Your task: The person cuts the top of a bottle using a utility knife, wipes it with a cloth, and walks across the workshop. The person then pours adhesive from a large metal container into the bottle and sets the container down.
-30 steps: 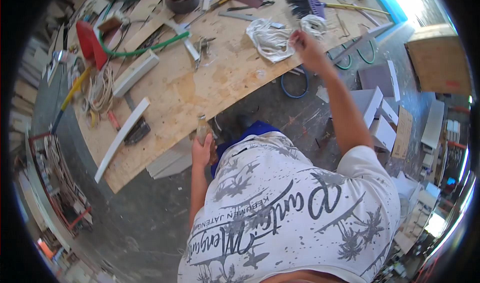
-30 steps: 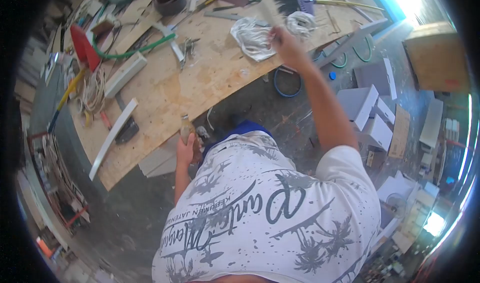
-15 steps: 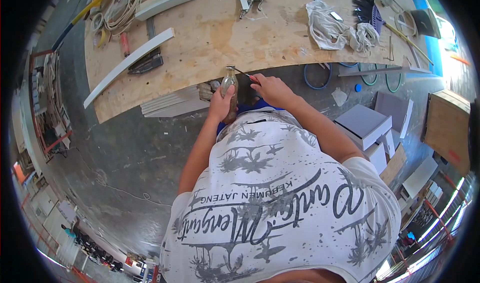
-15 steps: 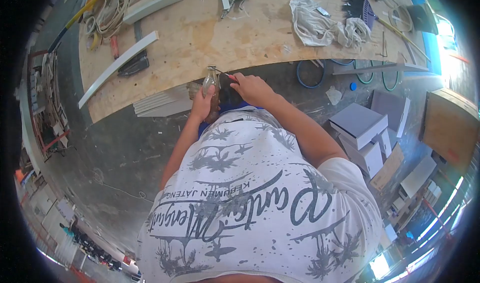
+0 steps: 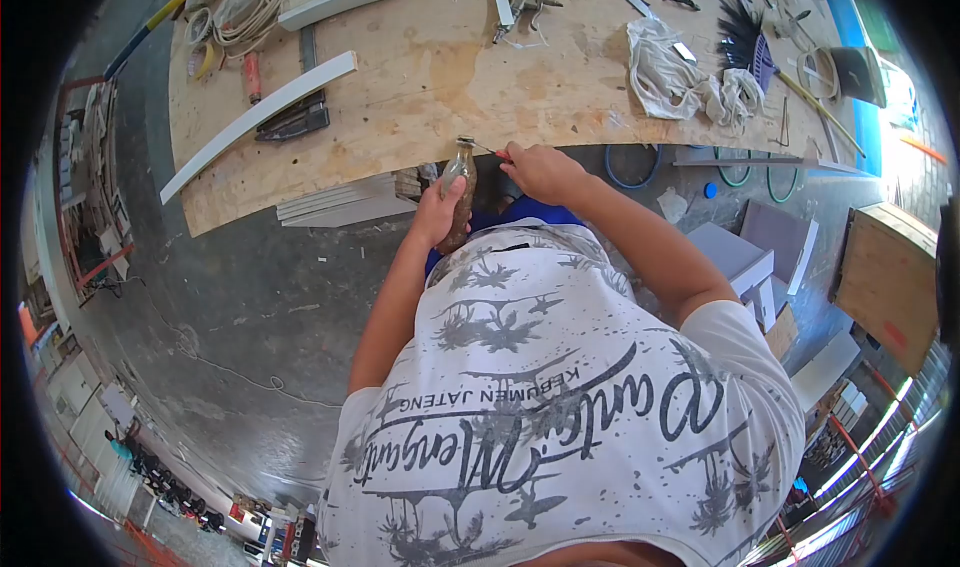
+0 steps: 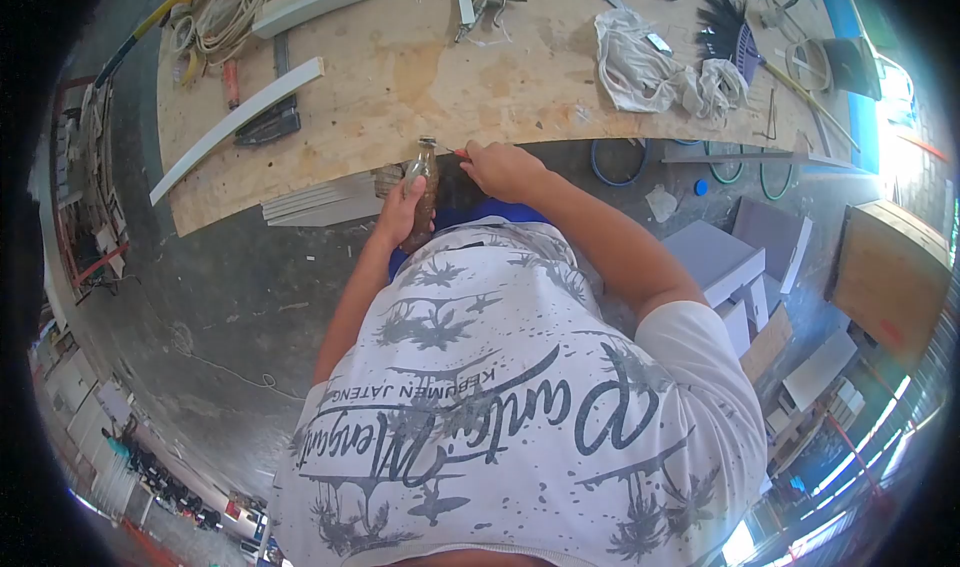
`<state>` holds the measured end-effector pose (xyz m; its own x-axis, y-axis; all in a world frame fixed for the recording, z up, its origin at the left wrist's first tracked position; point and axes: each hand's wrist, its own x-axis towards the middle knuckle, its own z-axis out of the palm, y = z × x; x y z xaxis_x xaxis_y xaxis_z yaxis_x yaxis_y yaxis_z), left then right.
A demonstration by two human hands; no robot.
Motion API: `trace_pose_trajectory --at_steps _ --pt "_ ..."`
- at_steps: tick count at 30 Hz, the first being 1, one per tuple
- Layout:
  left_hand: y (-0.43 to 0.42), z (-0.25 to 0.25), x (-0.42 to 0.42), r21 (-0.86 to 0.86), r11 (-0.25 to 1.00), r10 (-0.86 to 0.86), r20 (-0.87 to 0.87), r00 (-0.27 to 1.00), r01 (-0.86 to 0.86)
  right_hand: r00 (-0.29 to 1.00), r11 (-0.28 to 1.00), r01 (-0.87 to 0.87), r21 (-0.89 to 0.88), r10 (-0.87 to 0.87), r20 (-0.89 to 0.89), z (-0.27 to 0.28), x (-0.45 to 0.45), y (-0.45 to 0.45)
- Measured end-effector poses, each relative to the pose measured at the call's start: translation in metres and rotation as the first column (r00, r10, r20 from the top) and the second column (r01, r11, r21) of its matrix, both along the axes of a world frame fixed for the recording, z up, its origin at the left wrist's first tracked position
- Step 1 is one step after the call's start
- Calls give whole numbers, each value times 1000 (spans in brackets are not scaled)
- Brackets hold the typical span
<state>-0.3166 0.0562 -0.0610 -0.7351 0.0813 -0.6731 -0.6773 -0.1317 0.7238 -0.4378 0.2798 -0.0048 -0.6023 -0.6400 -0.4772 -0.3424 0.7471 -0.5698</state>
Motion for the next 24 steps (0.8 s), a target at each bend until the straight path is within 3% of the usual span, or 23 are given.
trace_pose_trajectory --at_steps 6,10,15,18,21,24 --pt "-2 5 -5 -92 994 -59 17 998 60 997 997 -71 12 71 13 -8 -11 -5" --pt "1 6 -4 -293 950 -121 -42 992 104 996 996 -89 -7 89 14 -10 -19 -9" --pt "11 33 -13 -625 768 -247 -92 965 137 994 992 -104 65 102 34 2 -26 -13" --pt "17 48 -18 -668 700 -257 95 962 253 992 989 -127 71 125 29 10 -34 -13" --pt "30 71 -24 -762 562 -270 199 942 322 987 984 -153 88 148 56 10 -41 -15" --pt "35 82 -28 -757 511 -299 287 910 407 976 985 -170 39 163 147 7 -46 -21"
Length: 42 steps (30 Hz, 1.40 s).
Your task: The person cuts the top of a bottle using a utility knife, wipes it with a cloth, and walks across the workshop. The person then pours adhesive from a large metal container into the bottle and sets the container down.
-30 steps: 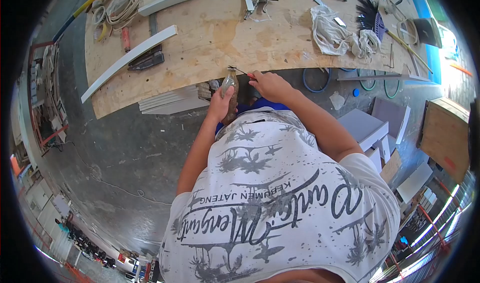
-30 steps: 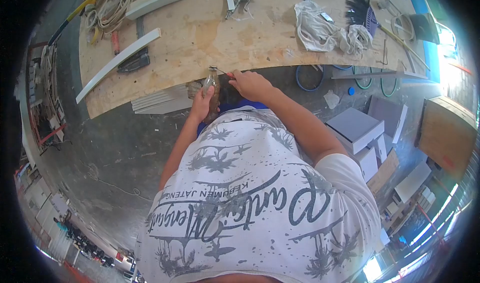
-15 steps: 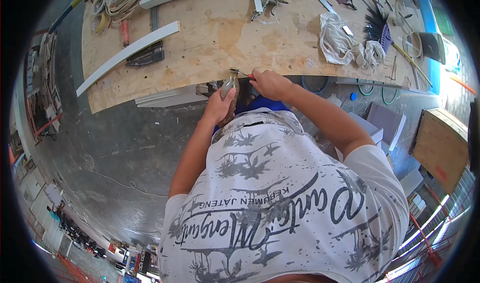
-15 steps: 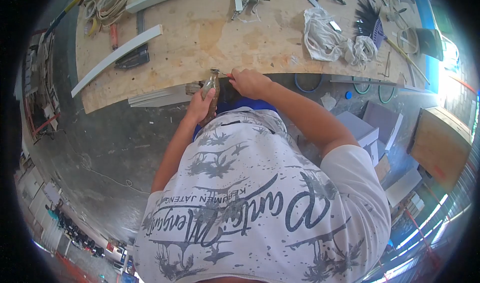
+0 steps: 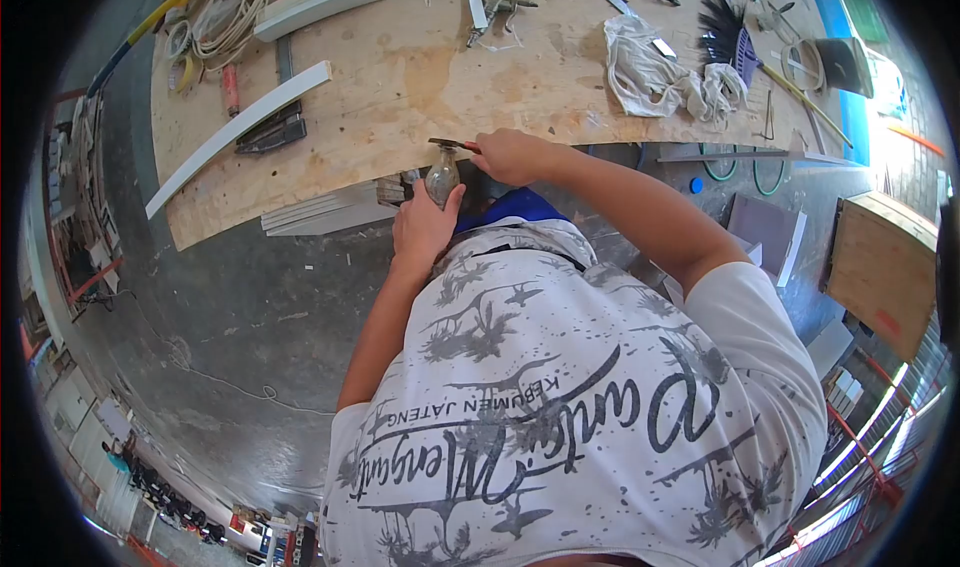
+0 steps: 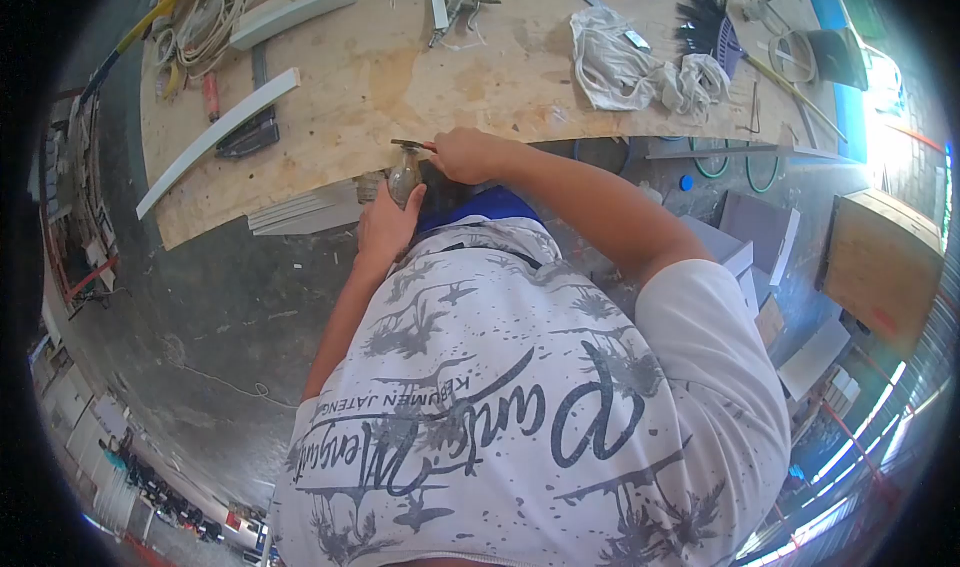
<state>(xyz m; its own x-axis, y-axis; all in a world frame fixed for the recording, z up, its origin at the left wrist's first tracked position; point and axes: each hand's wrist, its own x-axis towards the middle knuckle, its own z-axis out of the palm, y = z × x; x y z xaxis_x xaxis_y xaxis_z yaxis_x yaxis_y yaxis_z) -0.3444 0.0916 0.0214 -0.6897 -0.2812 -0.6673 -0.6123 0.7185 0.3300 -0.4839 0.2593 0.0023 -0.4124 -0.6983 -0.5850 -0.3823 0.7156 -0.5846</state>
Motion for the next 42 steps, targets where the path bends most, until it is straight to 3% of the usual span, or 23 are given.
trace_pose_trajectory --at_steps 1,3,5,7,10,13,22,28,42 --pt "1 -3 1 10 1000 9 -19 1000 -8 999 1000 -9 -28 10 45 1 0 -3" --pt "-2 -16 7 24 999 34 -48 998 -33 860 929 368 -26 -330 389 24 6 -4" --pt "-3 -22 12 27 999 43 -88 995 -41 733 843 536 -47 -438 520 28 10 -5" --pt "-5 -30 15 32 997 66 -125 990 -63 784 817 541 -197 -406 469 1 12 8" --pt "-8 -39 17 92 993 87 -144 986 -74 981 917 168 -360 -193 -34 -15 20 22" --pt "-17 -46 16 191 980 91 -138 986 -64 987 978 125 -168 -140 -81 9 27 28" --pt "-29 -41 12 307 951 100 -155 983 -48 982 991 133 -29 -136 -129 12 34 28" --pt "-35 -53 12 345 938 98 -133 986 -46 972 974 216 -68 -221 -75 8 36 29" --pt "-45 -59 10 406 914 76 -142 987 -12 985 988 149 -27 -151 -87 23 32 26"
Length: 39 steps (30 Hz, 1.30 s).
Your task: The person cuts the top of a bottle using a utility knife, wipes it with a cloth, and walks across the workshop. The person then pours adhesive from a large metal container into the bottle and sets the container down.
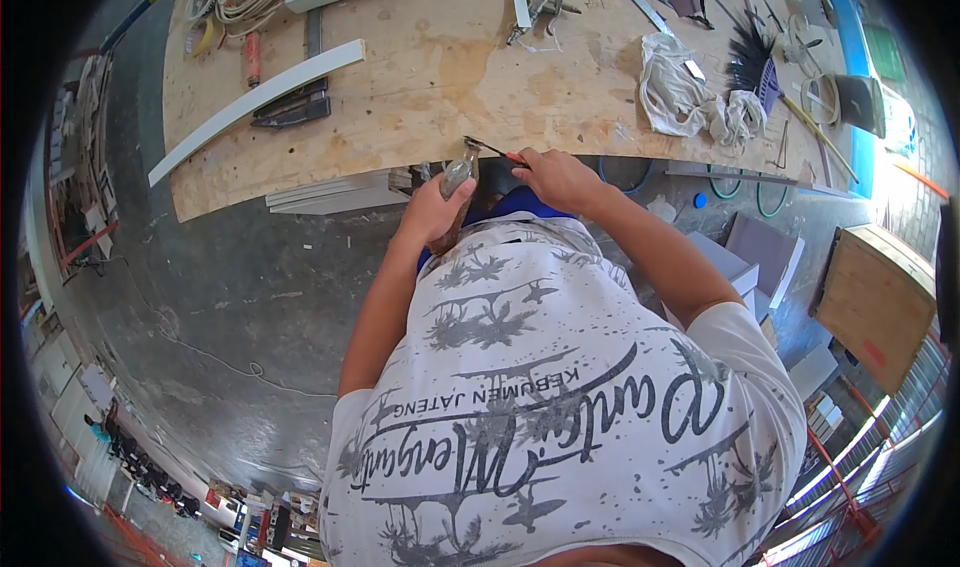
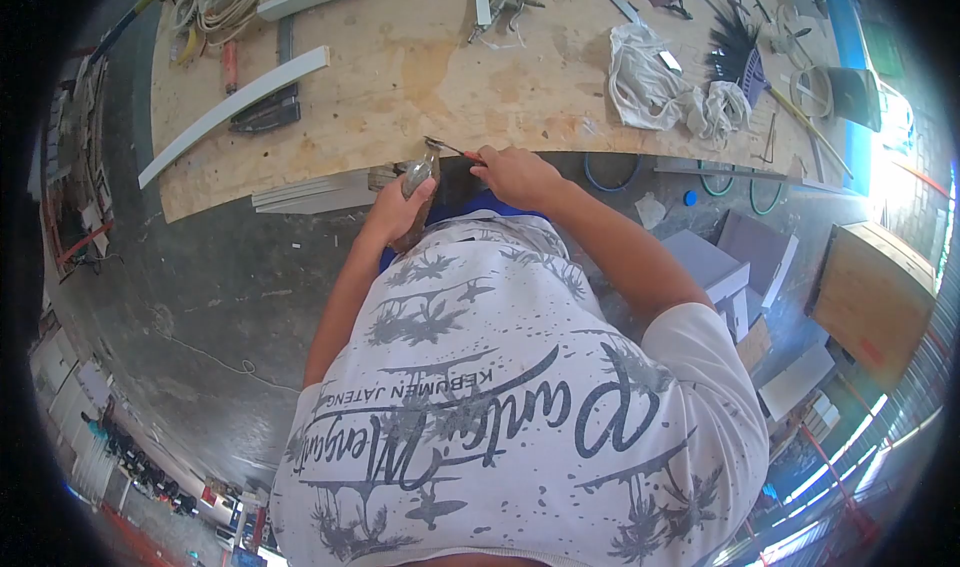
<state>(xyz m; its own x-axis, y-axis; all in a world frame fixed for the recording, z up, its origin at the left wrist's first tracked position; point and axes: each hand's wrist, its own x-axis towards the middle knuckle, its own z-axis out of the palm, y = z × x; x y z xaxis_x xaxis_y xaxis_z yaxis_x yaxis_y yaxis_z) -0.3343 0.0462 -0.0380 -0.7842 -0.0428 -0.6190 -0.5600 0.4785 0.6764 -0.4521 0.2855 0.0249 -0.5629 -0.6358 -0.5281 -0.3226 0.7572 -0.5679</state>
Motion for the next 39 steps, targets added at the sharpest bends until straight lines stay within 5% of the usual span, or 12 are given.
trace_pose_trajectory --at_steps 39 --pt "-11 -9 -3 103 994 -40 37 999 36 985 986 151 64 -145 -89 -9 28 -7"
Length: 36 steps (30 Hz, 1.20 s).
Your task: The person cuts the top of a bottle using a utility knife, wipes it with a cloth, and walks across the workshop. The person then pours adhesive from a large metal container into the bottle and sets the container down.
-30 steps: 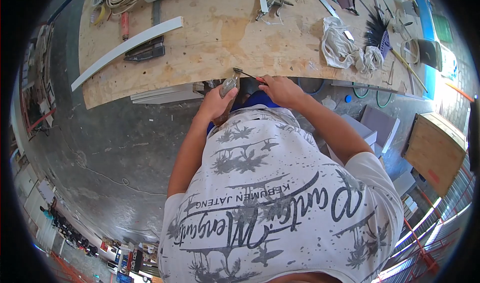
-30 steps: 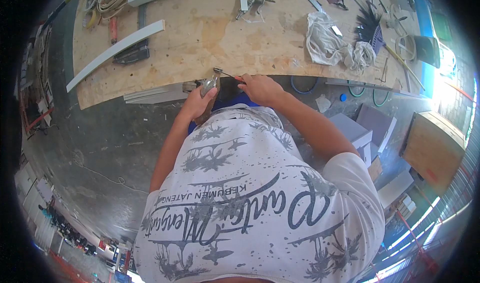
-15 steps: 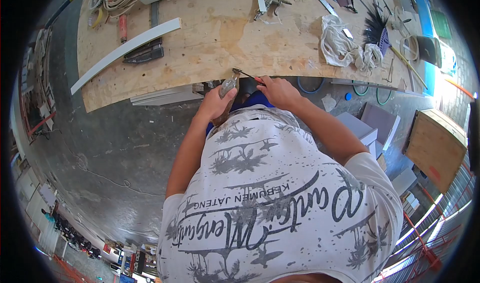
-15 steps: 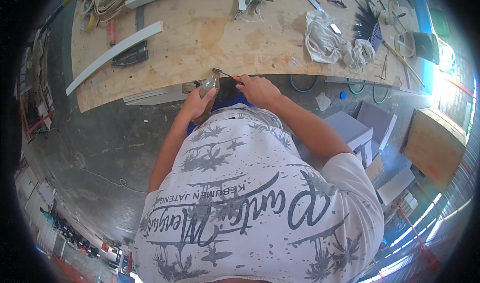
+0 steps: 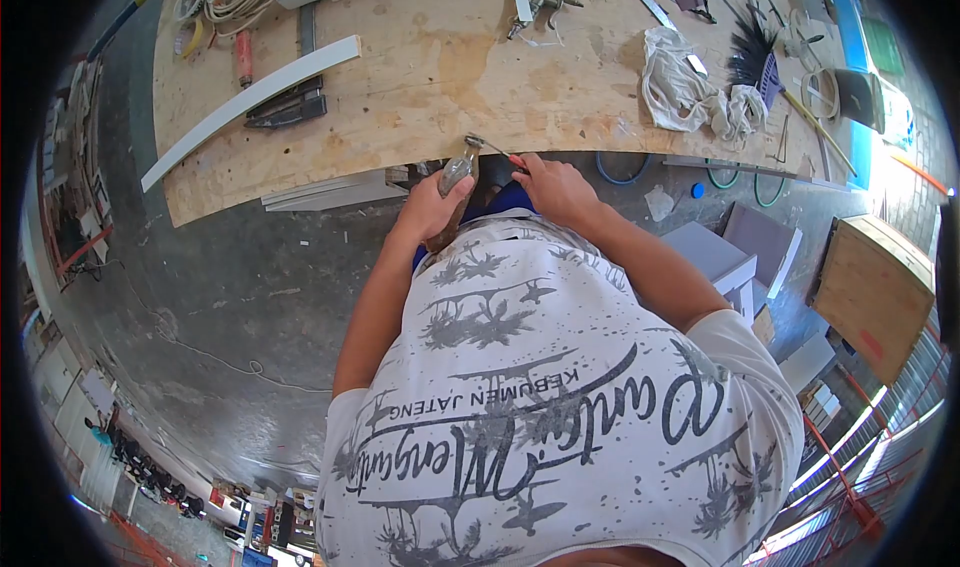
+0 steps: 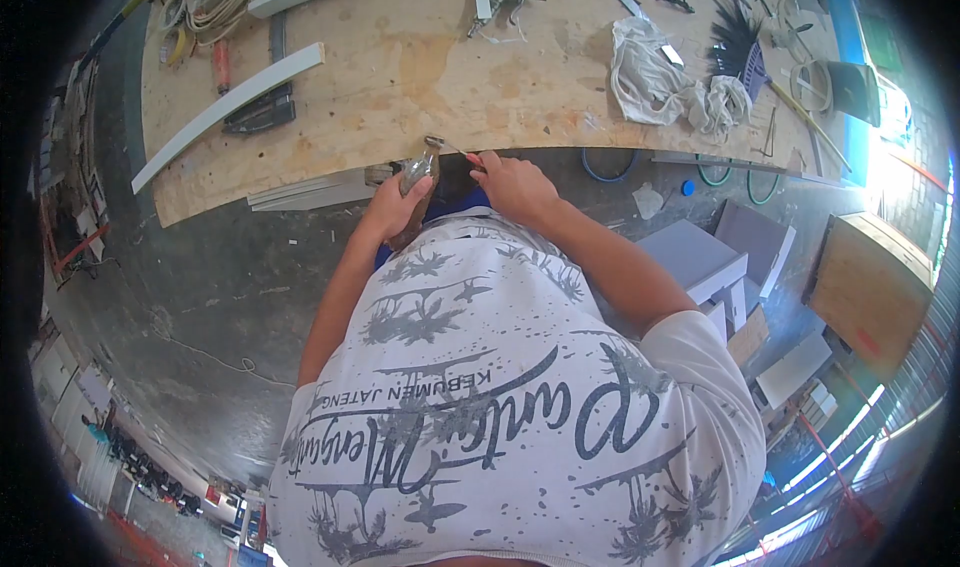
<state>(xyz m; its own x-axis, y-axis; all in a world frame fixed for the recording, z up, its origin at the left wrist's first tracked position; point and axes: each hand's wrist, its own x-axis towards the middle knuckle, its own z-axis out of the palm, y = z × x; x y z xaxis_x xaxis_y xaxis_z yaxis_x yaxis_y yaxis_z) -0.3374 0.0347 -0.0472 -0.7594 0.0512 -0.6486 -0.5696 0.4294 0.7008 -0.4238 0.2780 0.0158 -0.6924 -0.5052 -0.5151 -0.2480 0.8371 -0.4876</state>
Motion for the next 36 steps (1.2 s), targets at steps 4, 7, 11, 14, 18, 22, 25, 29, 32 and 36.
trace_pose_trajectory --at_steps 4,7,11,14,18,22,25,29,32,36 --pt "0 -7 3 5 1000 6 -33 999 -5 999 1000 -14 10 13 46 0 -4 3" --pt "0 -8 3 2 1000 9 -76 997 -9 1000 998 -30 -47 31 3 -10 -2 7" --pt "-1 -9 4 28 999 20 -52 998 -19 999 999 -46 -19 46 10 -5 -3 5" --pt "-1 -5 2 35 999 14 -15 1000 -13 998 998 -61 -10 61 8 -7 -4 6" --pt "-1 4 -2 42 999 -3 -4 1000 3 998 998 -62 -17 62 4 -9 -4 6" --pt "-1 -11 4 17 1000 14 -66 998 -13 999 999 -47 -22 47 -24 -14 1 6" --pt "-1 -12 5 17 1000 8 -60 998 -7 1000 1000 -9 -10 9 -5 -8 -1 4" --pt "-1 -16 6 5 1000 11 -49 999 -11 1000 1000 -6 -23 6 24 -6 -1 6" --pt "-2 -20 6 11 1000 11 -60 998 -11 999 999 -18 -31 19 26 -6 -1 6" --pt "-3 -13 3 16 1000 -2 -22 1000 2 998 999 -36 13 36 47 -5 -3 2"
